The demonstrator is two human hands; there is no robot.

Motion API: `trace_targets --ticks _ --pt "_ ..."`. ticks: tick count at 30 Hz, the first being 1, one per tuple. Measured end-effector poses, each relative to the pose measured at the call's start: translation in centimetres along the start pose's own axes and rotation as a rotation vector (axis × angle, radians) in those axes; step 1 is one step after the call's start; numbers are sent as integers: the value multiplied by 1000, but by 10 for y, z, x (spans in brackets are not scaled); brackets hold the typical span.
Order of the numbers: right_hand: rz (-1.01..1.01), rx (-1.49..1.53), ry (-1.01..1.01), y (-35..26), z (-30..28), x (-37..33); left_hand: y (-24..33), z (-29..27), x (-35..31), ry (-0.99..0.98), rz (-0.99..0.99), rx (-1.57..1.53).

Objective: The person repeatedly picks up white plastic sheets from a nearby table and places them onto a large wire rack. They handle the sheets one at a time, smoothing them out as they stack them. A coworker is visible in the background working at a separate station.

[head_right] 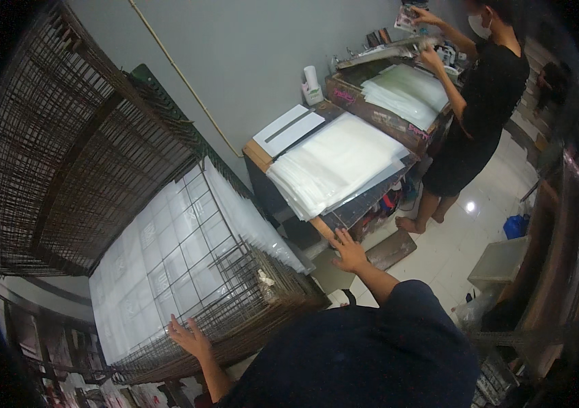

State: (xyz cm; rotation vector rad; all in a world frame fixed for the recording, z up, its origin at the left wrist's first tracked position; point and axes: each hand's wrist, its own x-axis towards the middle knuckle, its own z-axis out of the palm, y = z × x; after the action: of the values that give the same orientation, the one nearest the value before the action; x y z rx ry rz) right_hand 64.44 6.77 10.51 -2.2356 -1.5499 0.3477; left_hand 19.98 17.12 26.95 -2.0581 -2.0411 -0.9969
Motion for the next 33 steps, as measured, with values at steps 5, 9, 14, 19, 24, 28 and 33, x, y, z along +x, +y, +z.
trace_targets --ticks 5,9,14,19,24,28,33 --pt "-5 -30 -163 24 24 7 0 2 -2 14 58 50" --pt "-52 14 -141 35 30 8 1 3 -4 -22 29 54" --pt "-60 -10 -168 34 21 12 -4 1 -3 -66 29 76" --pt "-67 3 -153 37 19 12 -4 6 -2 -53 16 73" --pt "-70 5 -175 38 20 14 -6 7 -2 -58 -25 84" --pt "-67 -5 -217 36 13 15 -6 7 -2 -65 -2 89" --pt "-68 33 -200 33 9 13 -16 9 -2 -54 19 93"
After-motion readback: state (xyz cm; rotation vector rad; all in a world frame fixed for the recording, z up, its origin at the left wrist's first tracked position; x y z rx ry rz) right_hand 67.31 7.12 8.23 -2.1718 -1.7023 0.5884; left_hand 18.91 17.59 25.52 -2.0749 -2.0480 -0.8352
